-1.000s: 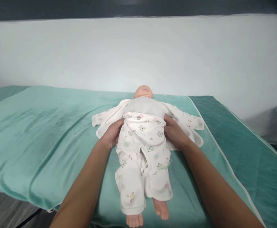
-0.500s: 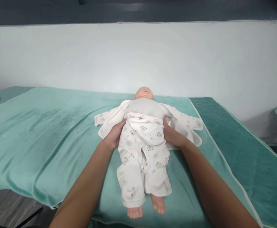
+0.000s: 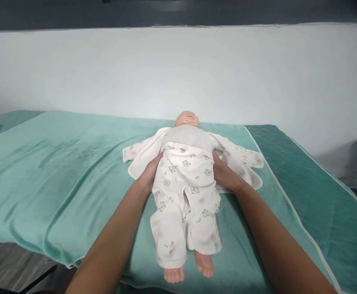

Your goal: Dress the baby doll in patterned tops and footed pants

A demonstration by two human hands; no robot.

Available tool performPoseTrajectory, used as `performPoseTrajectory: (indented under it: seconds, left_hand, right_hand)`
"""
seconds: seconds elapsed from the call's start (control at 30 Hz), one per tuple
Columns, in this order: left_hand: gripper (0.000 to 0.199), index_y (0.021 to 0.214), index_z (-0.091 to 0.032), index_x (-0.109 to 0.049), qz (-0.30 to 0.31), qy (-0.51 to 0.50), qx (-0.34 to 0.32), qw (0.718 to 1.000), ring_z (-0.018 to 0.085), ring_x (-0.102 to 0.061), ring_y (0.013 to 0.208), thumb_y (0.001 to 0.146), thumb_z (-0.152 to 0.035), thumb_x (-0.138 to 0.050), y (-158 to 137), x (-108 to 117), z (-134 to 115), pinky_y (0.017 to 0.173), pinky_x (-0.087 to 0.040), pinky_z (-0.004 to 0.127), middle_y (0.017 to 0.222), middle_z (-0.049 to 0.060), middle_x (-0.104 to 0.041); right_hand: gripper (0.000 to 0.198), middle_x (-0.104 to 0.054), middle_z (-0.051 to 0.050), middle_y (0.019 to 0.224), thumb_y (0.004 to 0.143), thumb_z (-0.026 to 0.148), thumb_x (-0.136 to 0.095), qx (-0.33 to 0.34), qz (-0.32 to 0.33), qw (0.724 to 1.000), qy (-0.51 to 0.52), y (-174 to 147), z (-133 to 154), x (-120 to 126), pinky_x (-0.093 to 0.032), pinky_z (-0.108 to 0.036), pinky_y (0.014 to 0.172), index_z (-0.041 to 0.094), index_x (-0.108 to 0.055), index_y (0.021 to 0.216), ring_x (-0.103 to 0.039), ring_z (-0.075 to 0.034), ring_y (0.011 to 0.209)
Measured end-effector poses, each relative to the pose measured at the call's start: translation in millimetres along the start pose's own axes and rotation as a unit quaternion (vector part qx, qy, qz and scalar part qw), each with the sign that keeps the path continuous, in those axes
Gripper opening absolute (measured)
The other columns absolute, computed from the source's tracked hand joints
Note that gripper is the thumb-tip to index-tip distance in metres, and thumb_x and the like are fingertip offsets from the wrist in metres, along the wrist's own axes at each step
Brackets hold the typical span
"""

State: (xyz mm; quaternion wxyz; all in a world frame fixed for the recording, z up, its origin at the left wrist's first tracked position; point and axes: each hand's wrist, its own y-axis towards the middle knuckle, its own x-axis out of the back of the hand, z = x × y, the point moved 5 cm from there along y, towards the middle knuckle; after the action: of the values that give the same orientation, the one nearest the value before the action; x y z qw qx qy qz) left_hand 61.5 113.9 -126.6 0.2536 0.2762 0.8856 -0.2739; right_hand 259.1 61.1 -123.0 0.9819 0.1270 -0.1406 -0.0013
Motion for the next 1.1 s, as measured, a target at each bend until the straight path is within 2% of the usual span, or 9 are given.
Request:
performPoseTrajectory:
  seconds: [0.13,0.33,0.63,0.9,1.1]
  left_hand:
    - [0.055,0.131,-0.018,-0.062,0.007,0.009,-0.010,1.000,0.031,-0.069,0.107,0.085,-0.049,-0.063,1,1,-1,0.100,-0.053,0.043,0.110,0.012,-0.075]
    - [0.056,0.133,-0.022,-0.061,0.017,0.038,-0.047,0.998,0.030,-0.069,0.107,0.084,-0.050,-0.064,2,0,-3,0.100,-0.052,0.042,0.112,0.009,-0.075]
    - [0.055,0.125,-0.026,-0.067,0.000,0.083,-0.082,0.993,0.034,-0.067,0.108,0.079,-0.056,-0.067,-2,-2,-7,0.093,-0.054,0.045,0.104,0.008,-0.076]
    - [0.047,0.120,-0.024,-0.069,-0.008,0.094,-0.123,0.988,0.032,-0.065,0.110,0.079,-0.046,-0.070,-2,0,-10,0.093,-0.053,0.041,0.106,0.007,-0.075]
    - [0.047,0.118,-0.020,-0.070,-0.028,0.106,-0.160,0.981,0.028,-0.067,0.102,0.075,-0.037,-0.074,-2,2,-15,0.090,-0.052,0.038,0.106,0.008,-0.075]
  right_hand:
    - [0.067,-0.049,-0.003,0.150,0.082,0.037,-0.071,-0.020,-0.008,0.997,0.080,-1,10,-4,-0.037,-0.051,0.115,0.034,-0.045,0.144,-0.037,-0.029,0.143]
    - [0.064,-0.058,-0.002,0.141,0.080,0.037,-0.072,-0.045,-0.042,0.985,0.160,-3,0,-4,-0.044,-0.050,0.110,0.035,-0.049,0.140,-0.048,-0.028,0.136]
    - [0.067,-0.067,-0.003,0.128,0.071,0.035,-0.077,-0.076,-0.046,0.984,0.157,-2,-4,-4,-0.054,-0.047,0.096,0.034,-0.056,0.134,-0.058,-0.029,0.125]
    - [0.057,-0.072,-0.004,0.118,0.074,0.032,-0.074,-0.075,-0.065,0.976,0.194,-2,-2,-2,-0.055,-0.047,0.091,0.032,-0.061,0.129,-0.065,-0.029,0.114]
    - [0.043,-0.074,-0.003,0.113,0.076,0.032,-0.071,-0.081,-0.105,0.973,0.188,-1,-8,3,-0.055,-0.048,0.090,0.030,-0.069,0.119,-0.067,-0.031,0.110]
